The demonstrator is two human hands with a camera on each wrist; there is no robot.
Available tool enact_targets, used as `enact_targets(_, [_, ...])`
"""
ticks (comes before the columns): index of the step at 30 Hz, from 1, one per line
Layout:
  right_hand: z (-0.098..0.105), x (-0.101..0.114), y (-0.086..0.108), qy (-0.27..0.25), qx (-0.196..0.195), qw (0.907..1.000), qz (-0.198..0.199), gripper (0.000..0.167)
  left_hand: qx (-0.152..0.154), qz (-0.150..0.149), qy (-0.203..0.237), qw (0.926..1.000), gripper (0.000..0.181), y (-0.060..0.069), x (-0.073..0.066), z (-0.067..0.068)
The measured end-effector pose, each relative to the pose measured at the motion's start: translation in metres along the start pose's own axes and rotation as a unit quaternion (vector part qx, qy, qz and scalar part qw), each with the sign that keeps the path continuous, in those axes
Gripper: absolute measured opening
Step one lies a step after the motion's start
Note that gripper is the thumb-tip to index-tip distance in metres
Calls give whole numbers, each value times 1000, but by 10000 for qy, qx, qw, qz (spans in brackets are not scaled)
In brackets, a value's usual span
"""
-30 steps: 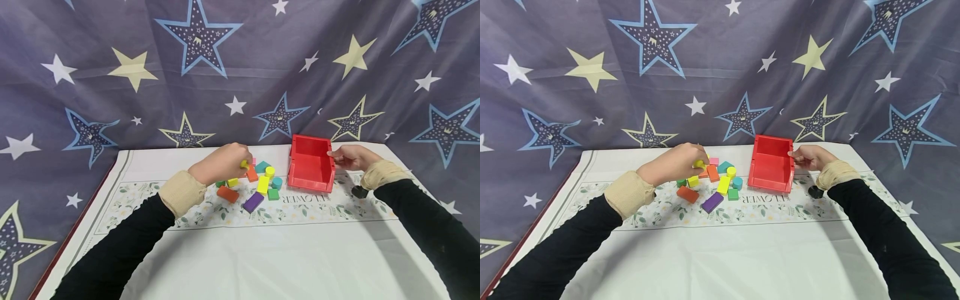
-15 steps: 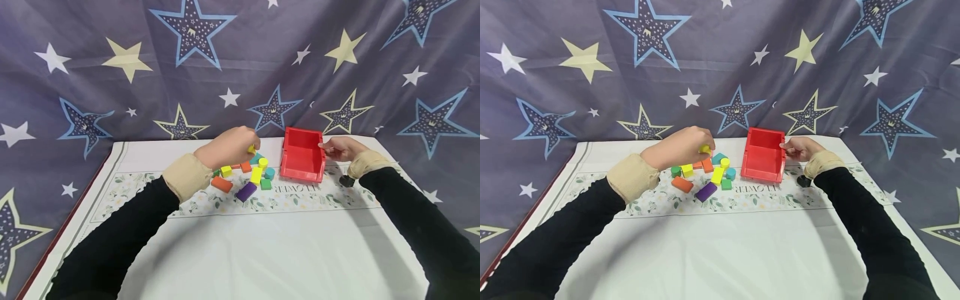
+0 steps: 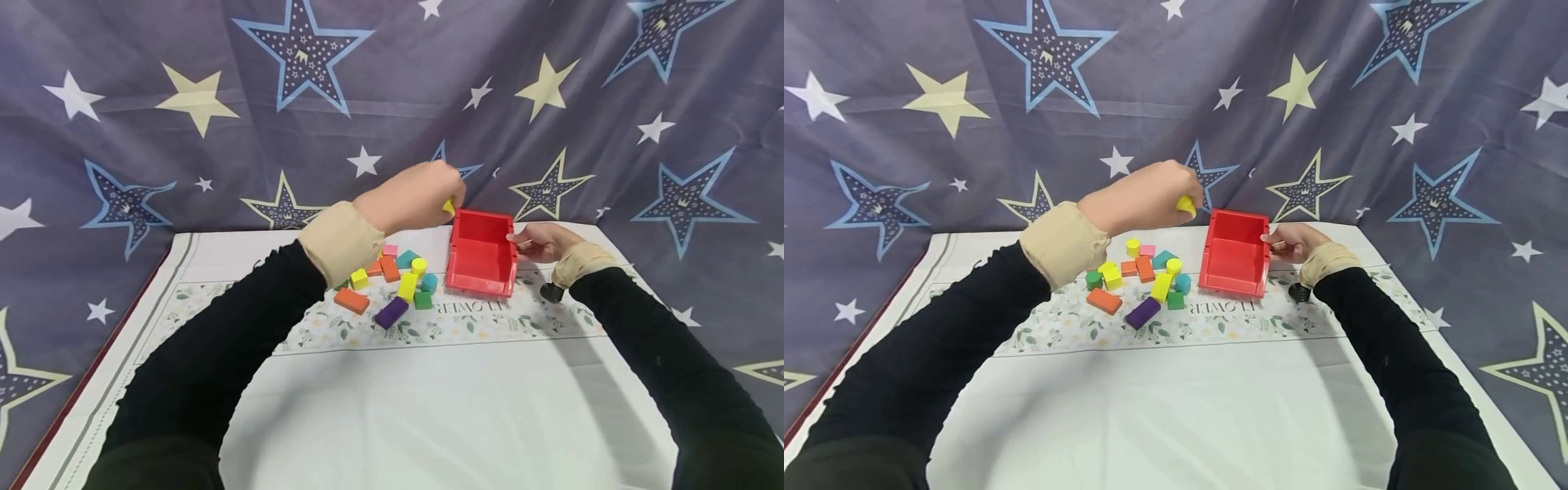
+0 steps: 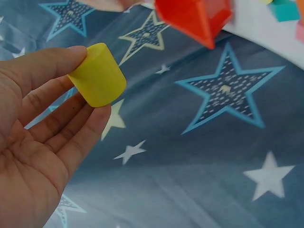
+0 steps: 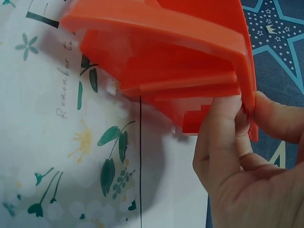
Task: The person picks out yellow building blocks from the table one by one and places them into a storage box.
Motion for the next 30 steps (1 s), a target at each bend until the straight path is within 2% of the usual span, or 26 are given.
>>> enact_targets(3, [0, 0, -2, 4, 73, 10000, -67, 9, -30, -44, -197, 9998, 5, -15, -4, 10])
enact_targets(9, [1, 1, -3, 104, 58, 9998, -148, 12, -47, -78, -657, 9978, 30, -42, -7, 24])
enact_targets(13, [2, 2, -3, 188, -10, 9998, -100, 21, -21, -178, -848, 9962, 34, -55, -7, 28])
enact_targets(17, [3, 4, -4, 234, 50, 9997, -44, 32, -22, -235, -852, 9961, 33, -66, -5, 28])
enact_targets(21, [2, 7, -6, 162, 220, 9996, 17, 29, -35, -272, -832, 9962, 37, -79, 2, 23])
enact_targets(25, [2, 7, -8, 266, 241, 9993, 64, 29, -96, -343, -753, 9965, 38, -87, 10, 11])
enact_targets(30, [2, 2, -10, 421, 227, 9988, 59, 30, -249, -400, -501, 9976, 24, -91, 16, -8])
Point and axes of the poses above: each hand's wrist, its own y-axis away from the middle knuckle, its own z-axis out of the back of the hand, x = y × z, the point moved 4 cm from there along -y, towards the middle knuckle, and after that the axes turned 7 degrees about -x, right-handed, at the moved point
